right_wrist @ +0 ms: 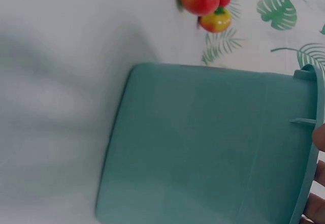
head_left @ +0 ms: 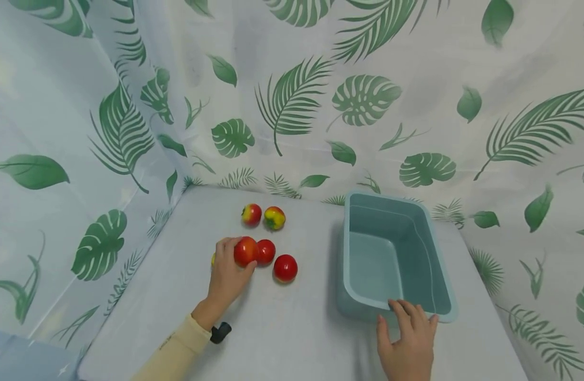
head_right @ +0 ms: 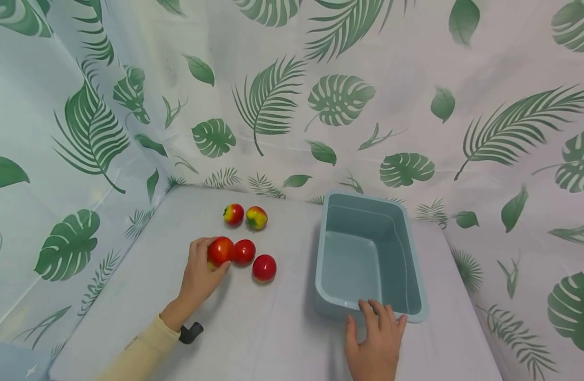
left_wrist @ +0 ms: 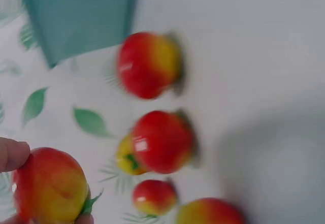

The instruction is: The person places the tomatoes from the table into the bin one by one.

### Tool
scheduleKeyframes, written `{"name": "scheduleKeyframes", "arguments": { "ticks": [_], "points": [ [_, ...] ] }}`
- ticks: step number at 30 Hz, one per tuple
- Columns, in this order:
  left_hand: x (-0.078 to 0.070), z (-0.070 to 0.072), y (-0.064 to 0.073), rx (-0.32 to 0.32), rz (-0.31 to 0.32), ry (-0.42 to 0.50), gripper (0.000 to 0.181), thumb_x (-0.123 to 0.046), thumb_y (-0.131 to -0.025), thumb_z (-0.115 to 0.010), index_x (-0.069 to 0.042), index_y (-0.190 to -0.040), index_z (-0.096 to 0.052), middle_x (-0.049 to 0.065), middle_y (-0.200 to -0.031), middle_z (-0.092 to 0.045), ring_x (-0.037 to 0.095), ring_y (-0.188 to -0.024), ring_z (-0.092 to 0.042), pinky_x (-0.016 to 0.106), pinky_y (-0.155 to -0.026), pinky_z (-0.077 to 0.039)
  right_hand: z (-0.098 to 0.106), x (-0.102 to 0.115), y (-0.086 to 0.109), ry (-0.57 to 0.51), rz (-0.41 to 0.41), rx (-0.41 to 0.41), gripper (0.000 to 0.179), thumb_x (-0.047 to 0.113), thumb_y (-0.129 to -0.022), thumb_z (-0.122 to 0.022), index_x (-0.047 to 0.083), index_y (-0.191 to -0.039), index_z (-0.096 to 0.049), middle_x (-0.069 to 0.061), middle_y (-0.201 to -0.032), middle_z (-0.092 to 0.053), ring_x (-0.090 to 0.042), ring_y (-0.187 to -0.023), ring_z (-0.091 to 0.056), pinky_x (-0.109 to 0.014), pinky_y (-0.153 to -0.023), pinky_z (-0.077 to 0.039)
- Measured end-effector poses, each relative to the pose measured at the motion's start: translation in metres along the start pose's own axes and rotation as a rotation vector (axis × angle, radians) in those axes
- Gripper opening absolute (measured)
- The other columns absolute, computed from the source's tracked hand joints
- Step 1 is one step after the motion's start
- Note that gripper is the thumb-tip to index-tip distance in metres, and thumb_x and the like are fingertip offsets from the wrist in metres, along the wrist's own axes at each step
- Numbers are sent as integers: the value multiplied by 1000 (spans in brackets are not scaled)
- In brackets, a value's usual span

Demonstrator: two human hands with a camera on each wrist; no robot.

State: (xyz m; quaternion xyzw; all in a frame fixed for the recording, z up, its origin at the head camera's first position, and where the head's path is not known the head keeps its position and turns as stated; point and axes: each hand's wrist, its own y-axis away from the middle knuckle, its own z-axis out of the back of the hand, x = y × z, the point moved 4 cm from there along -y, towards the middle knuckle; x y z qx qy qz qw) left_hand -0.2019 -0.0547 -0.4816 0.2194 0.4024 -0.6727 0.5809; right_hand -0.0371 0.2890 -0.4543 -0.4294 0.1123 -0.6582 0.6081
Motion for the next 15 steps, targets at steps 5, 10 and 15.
{"name": "scheduleKeyframes", "arguments": {
  "ticks": [5, 10, 15],
  "points": [
    [-11, 16, -41, 30, 99, 175, 65, -19, -87, -73, -8, -140, -37, 13, -138, -38, 28, -123, -44, 48, -98, -48, -2, -4, 1, -23, 21, -25, 38, 4, -69, -77, -4, -106, -68, -25, -106, -63, -54, -105, -52, -80, -101, -10],
    [-22, 19, -72, 47, 172, 341, 67, -22, -91, -70, -10, -146, -32, 10, -145, -37, 26, -130, -39, 45, -101, -46, -3, -8, 1, -29, 13, -21, 35, 6, -73, -74, -4, -105, -68, -24, -106, -63, -52, -106, -52, -79, -102, -9],
    [-36, 9, -84, 78, 171, 408, 67, -20, -91, -70, -11, -146, -32, 9, -147, -38, 27, -133, -39, 44, -102, -45, -4, -9, 0, -40, 17, -27, 33, 8, -73, -71, -5, -103, -67, -24, -105, -62, -49, -103, -52, -79, -102, -8]
  ]
}}
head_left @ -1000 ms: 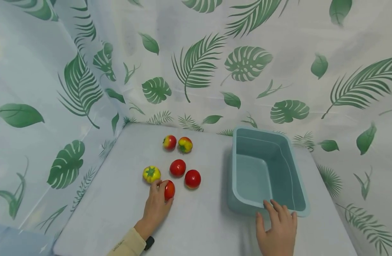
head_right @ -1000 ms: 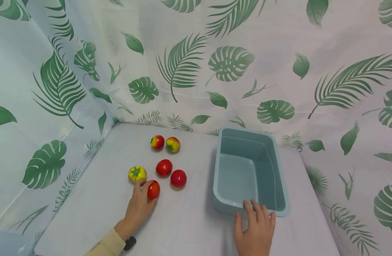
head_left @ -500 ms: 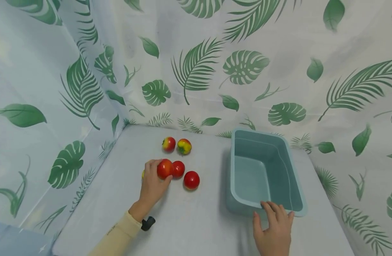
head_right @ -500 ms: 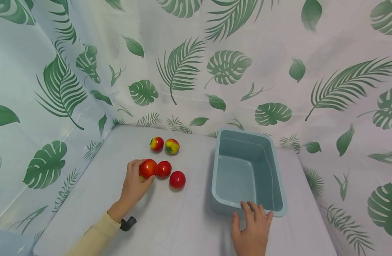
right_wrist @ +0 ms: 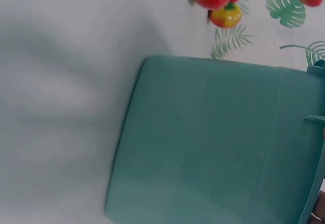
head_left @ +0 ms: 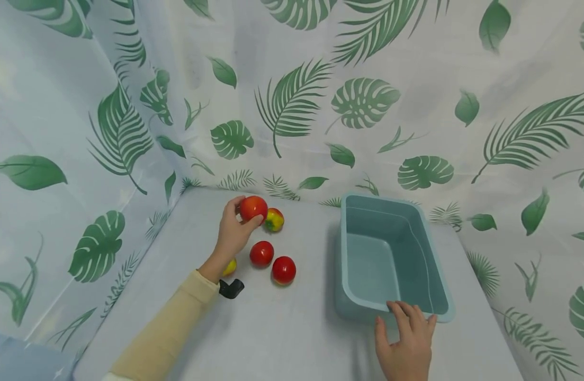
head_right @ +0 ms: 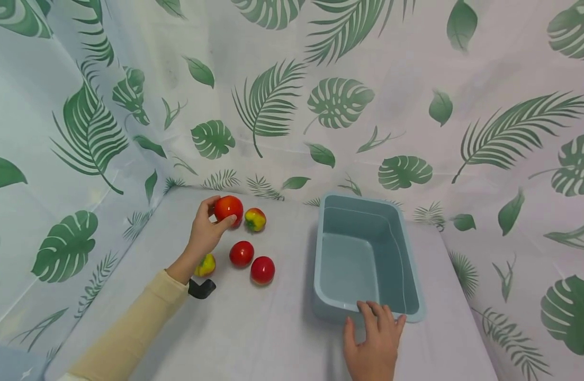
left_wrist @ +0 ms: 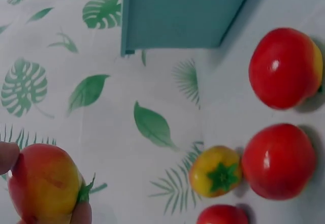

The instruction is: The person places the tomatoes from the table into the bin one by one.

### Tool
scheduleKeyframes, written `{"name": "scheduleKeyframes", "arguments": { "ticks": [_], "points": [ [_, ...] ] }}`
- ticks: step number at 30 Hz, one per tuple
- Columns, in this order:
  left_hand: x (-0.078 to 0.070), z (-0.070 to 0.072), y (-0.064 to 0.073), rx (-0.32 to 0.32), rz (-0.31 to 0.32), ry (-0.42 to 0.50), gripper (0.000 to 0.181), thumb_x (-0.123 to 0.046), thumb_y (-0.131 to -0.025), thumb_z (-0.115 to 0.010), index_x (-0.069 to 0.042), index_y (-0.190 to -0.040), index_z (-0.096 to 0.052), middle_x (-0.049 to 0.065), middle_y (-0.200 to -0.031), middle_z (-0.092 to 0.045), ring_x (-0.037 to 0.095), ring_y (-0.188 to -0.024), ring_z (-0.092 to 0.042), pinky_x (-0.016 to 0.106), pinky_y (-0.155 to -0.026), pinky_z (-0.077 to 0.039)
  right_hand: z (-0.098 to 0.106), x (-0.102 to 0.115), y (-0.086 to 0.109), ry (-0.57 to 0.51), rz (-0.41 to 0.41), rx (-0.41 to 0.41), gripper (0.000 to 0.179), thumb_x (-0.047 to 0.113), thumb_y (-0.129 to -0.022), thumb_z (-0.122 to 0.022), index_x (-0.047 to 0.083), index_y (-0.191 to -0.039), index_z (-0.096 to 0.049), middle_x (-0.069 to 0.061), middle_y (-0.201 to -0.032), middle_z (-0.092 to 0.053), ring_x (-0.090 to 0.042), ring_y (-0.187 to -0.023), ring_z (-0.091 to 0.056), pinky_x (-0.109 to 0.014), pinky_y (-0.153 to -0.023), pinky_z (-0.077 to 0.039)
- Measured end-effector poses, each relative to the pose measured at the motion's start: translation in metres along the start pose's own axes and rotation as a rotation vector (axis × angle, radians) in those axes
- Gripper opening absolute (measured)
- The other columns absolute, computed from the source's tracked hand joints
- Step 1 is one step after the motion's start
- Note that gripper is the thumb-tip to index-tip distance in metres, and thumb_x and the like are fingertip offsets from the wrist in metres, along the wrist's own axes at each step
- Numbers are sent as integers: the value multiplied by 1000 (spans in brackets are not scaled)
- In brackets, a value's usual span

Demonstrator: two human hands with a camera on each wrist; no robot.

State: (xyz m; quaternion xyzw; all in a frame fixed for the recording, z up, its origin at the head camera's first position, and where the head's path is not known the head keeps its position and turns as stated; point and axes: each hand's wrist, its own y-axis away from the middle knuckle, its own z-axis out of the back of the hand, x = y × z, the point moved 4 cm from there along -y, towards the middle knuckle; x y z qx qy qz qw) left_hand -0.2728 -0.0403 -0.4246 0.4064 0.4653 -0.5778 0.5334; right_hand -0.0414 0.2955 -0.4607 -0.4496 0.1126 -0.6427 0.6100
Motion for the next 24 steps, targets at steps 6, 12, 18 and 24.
{"name": "scheduleKeyframes", "arguments": {
  "ticks": [6, 12, 18, 24],
  "points": [
    [-10, -23, 1, 57, -28, 4, 64, -18, -91, -70, -11, -144, -34, 8, -142, -42, 27, -130, -41, 46, -103, -45, -1, 1, 0, 12, -3, 8, 32, 5, -73, -72, -5, -104, -67, -23, -104, -62, -47, -101, -53, -80, -101, -7],
    [-24, -59, 8, 150, -59, 33, 64, -21, -90, -70, -12, -144, -36, 6, -140, -42, 24, -126, -42, 43, -100, -48, 0, 3, -3, 33, 5, -2, 32, 2, -71, -73, -4, -103, -67, -22, -101, -62, -45, -98, -54, -80, -101, -8],
    [-34, -103, 20, 239, -93, 44, 65, -26, -89, -71, -12, -143, -38, 5, -138, -45, 23, -121, -44, 38, -93, -51, -1, 6, -5, 70, -9, 10, 29, 3, -73, -71, -4, -101, -67, -21, -99, -62, -44, -95, -55, -80, -102, -10],
    [-44, -154, 39, 371, -114, 26, 64, -30, -88, -72, -15, -142, -41, 1, -136, -47, 17, -116, -47, 28, -88, -51, -2, 7, -3, 75, -27, -33, 26, 2, -72, -70, -4, -97, -66, -23, -95, -62, -46, -93, -54, -80, -101, -13]
  ]
}}
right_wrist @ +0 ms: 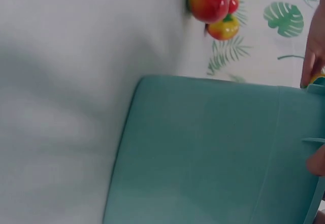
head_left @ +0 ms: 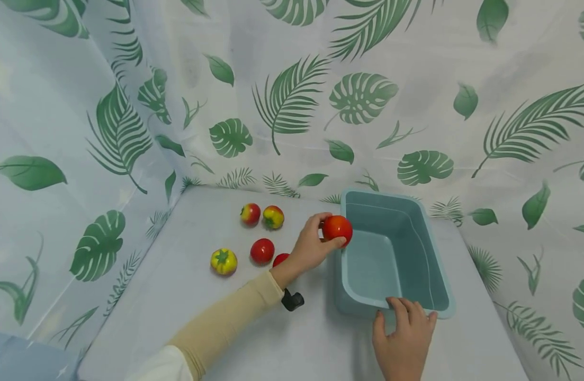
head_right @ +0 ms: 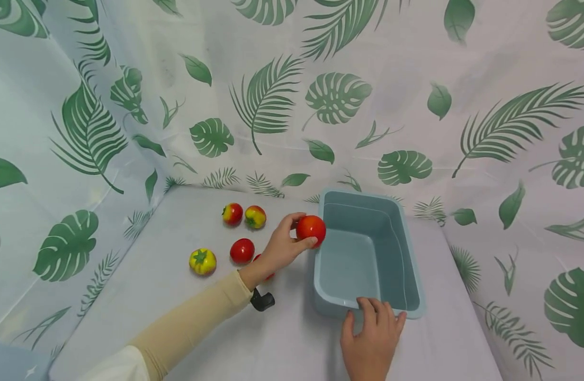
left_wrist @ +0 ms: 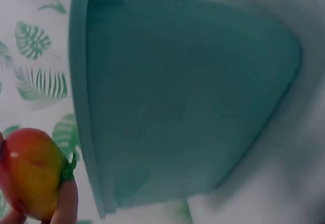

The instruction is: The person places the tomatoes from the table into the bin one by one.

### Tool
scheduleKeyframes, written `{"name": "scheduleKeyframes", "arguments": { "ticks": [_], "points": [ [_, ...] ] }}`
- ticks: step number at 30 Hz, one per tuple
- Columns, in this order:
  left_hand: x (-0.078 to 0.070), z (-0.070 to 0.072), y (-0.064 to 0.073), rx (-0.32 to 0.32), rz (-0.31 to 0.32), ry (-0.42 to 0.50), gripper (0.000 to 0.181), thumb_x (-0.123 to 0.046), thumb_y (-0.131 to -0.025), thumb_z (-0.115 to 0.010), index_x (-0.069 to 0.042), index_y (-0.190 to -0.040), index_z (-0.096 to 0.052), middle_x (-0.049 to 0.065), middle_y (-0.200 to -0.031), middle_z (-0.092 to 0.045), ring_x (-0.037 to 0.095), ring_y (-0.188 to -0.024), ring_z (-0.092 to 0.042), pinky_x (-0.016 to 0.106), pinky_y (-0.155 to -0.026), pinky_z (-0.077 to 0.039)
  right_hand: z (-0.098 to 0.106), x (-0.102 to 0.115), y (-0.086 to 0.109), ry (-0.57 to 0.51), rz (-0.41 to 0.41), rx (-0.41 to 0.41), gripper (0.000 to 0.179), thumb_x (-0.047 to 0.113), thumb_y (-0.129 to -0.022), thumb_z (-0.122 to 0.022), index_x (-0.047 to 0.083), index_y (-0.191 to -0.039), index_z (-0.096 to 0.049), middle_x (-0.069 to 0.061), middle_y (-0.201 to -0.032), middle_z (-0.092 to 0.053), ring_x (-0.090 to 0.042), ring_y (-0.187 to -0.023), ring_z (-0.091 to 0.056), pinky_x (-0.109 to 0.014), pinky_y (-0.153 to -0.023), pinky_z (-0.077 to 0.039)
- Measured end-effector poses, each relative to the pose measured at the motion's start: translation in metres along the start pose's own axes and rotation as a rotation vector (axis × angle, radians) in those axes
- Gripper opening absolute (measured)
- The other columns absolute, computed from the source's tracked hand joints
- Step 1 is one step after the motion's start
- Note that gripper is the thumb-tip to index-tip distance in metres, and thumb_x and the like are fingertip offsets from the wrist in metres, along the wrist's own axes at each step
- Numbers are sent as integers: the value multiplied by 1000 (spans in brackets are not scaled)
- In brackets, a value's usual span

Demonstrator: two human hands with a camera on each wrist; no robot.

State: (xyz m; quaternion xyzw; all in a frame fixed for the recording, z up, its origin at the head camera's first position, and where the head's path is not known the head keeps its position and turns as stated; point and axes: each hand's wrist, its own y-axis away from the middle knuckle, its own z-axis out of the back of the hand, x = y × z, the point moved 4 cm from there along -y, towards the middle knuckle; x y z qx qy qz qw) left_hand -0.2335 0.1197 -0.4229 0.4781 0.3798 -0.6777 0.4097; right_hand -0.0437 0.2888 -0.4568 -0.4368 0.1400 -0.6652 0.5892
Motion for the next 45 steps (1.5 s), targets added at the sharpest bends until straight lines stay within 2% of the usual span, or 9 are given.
{"name": "scheduleKeyframes", "arguments": {
  "ticks": [4, 8, 13, 19, 25, 30, 34, 41, 45],
  "points": [
    [-6, -25, 1, 81, -54, 13, 64, -28, -88, -73, -13, -142, -42, 1, -134, -49, 14, -114, -49, 21, -85, -51, -2, -1, 1, 11, -7, 3, 27, 1, -71, -70, -3, -98, -66, -22, -95, -61, -45, -93, -54, -79, -102, -12],
    [-8, -37, 1, 110, -92, -5, 63, -26, -88, -73, -11, -141, -44, 3, -134, -50, 13, -113, -50, 19, -84, -50, -4, -1, 0, 15, 0, 4, 27, 1, -72, -70, -3, -98, -66, -22, -94, -61, -45, -92, -54, -80, -101, -13],
    [-12, -41, 2, 113, -108, -23, 63, -26, -87, -73, -12, -141, -44, 3, -135, -50, 14, -113, -50, 21, -85, -49, -5, -3, 0, 24, 3, 7, 27, 2, -72, -70, -3, -98, -66, -23, -94, -61, -46, -93, -54, -80, -101, -12],
    [-16, -46, 4, 157, -127, 19, 63, -25, -87, -74, -11, -140, -43, 2, -136, -49, 11, -110, -51, 19, -82, -51, -5, -2, 0, 32, -7, 11, 26, 3, -74, -69, -3, -99, -65, -22, -95, -61, -45, -93, -53, -79, -102, -12],
    [-18, -49, 6, 193, -158, -29, 65, -28, -88, -73, -13, -143, -43, 2, -142, -48, 12, -120, -50, 25, -94, -49, -4, -1, 1, 32, -11, 17, 26, 4, -75, -67, -4, -100, -65, -23, -97, -60, -45, -95, -53, -78, -103, -12],
    [-15, -45, 9, 211, -141, -65, 68, -36, -89, -71, -17, -147, -40, -1, -148, -45, 14, -128, -48, 32, -103, -45, -4, -1, -1, 22, 8, 13, 23, 5, -77, -65, -5, -98, -64, -23, -95, -60, -46, -93, -53, -80, -101, -13],
    [-13, -36, 10, 199, -115, -71, 69, -39, -88, -71, -17, -147, -41, -3, -147, -45, 19, -124, -52, 31, -100, -47, -4, -1, 0, 25, 9, 13, 24, 7, -78, -63, -5, -99, -63, -23, -96, -59, -45, -94, -53, -79, -102, -12],
    [-3, -13, 8, 143, -128, -57, 67, -33, -89, -72, -11, -145, -43, 2, -144, -46, 23, -128, -49, 36, -102, -46, -6, -2, 1, 17, -3, 8, 25, 9, -79, -63, -5, -100, -63, -23, -98, -60, -45, -97, -52, -78, -103, -11],
    [12, 4, 8, 72, -88, -134, 64, -34, -90, -71, -12, -144, -44, 2, -143, -47, 20, -127, -48, 36, -101, -47, -6, -2, 2, 13, -4, -7, 24, 7, -77, -63, -4, -99, -63, -22, -98, -60, -45, -97, -52, -78, -104, -11]
  ]
}}
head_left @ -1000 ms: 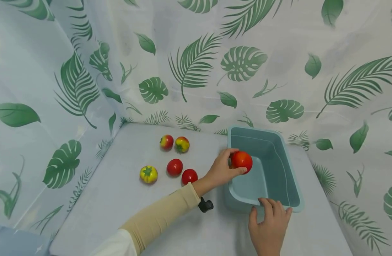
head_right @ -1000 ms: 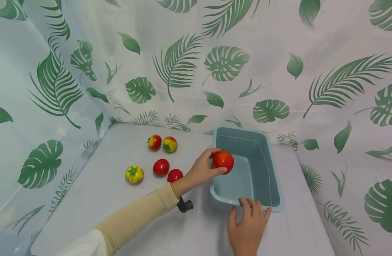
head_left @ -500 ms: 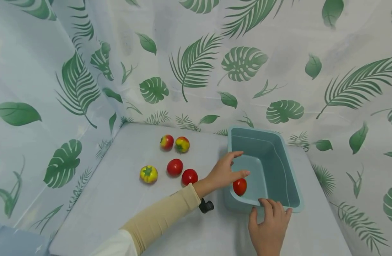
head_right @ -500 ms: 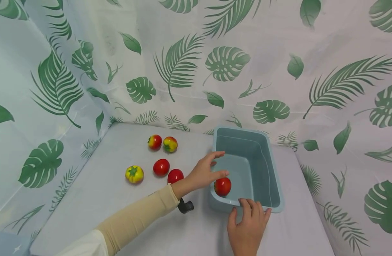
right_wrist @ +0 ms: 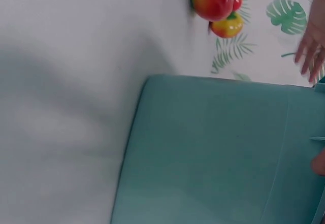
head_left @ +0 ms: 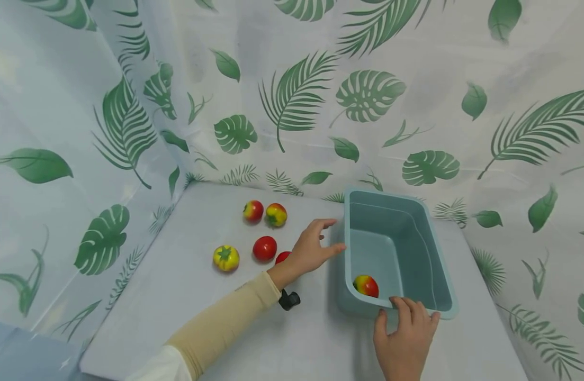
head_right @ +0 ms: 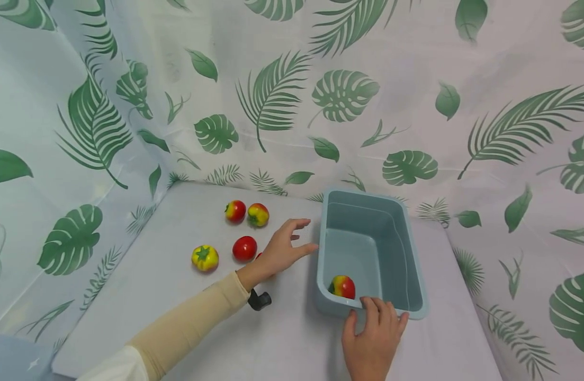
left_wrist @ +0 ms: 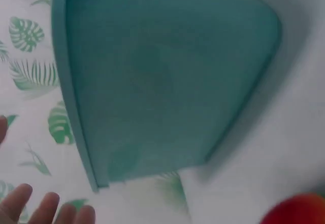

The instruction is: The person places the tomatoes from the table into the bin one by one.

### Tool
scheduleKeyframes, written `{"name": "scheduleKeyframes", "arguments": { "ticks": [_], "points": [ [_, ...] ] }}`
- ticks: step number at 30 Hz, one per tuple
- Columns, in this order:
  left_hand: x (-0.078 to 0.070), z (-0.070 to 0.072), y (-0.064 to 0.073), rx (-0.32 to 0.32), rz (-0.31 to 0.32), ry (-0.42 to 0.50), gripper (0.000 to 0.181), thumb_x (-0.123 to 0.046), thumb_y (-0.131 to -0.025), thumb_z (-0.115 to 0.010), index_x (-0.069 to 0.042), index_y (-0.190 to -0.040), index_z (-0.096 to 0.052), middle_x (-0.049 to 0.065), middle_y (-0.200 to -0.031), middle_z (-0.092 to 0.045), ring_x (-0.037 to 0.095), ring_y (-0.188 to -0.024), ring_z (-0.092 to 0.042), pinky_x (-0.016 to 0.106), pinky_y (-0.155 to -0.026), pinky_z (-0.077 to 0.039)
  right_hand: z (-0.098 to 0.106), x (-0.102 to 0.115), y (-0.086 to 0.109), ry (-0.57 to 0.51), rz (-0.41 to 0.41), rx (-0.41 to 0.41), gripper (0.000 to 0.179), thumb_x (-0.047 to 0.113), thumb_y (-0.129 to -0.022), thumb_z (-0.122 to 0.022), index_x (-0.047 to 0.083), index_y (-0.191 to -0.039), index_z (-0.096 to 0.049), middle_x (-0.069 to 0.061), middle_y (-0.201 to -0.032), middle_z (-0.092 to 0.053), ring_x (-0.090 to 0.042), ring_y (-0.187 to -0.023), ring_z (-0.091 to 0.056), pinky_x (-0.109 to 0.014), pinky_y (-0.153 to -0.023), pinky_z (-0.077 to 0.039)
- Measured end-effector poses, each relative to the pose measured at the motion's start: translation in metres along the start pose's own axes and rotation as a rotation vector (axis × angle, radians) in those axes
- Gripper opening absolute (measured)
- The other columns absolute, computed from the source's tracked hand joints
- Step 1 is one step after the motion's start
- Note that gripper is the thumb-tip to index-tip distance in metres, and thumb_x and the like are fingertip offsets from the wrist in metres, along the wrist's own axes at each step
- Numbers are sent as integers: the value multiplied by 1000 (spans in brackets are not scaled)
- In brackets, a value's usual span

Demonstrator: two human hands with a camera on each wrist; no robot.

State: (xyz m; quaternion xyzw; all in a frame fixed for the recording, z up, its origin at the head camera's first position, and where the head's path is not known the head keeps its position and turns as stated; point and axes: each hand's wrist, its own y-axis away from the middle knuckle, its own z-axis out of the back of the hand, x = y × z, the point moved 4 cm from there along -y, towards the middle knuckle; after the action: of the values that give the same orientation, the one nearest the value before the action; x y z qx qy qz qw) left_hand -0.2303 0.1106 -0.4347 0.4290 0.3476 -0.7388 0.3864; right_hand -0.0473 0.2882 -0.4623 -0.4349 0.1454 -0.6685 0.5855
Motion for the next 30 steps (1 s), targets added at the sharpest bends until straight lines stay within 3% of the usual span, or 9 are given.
{"name": "scheduleKeyframes", "arguments": {
  "ticks": [6, 14, 18, 23, 30],
  "points": [
    [44, 16, 13, -92, 138, -184, 53, -28, -90, -68, -16, -138, -49, 2, -139, -49, 20, -125, -47, 38, -104, -44, 0, -2, 1, -7, 4, -12, 24, 6, -76, -63, -4, -98, -64, -22, -96, -60, -45, -94, -52, -79, -103, -11],
    [90, 19, 39, -108, 243, -379, 49, -16, -85, -69, -13, -131, -54, 6, -131, -51, 23, -119, -49, 43, -97, -49, 1, -4, 2, 8, -12, 3, 27, 5, -76, -65, -7, -100, -62, -25, -99, -59, -46, -99, -51, -77, -105, -10],
    [104, 16, 47, -84, 250, -443, 54, -15, -80, -76, -11, -130, -55, 10, -131, -50, 28, -121, -47, 50, -95, -50, 1, -3, 3, 14, -21, 0, 29, 6, -76, -66, -7, -102, -62, -25, -101, -58, -46, -102, -50, -76, -106, -9],
    [123, 6, 53, -57, 237, -515, 62, -18, -78, -82, -10, -132, -53, 12, -134, -47, 29, -123, -45, 49, -91, -52, 0, -4, 4, 6, -30, 3, 30, 7, -77, -66, -6, -104, -62, -24, -102, -58, -45, -102, -50, -76, -106, -9],
    [128, 1, 55, -70, 179, -537, 64, -16, -78, -82, -10, -133, -50, 12, -134, -46, 29, -123, -44, 46, -90, -53, -3, -6, 6, -7, -17, -3, 29, 9, -78, -64, -5, -103, -63, -24, -101, -59, -46, -102, -50, -76, -106, -9]
  ]
}}
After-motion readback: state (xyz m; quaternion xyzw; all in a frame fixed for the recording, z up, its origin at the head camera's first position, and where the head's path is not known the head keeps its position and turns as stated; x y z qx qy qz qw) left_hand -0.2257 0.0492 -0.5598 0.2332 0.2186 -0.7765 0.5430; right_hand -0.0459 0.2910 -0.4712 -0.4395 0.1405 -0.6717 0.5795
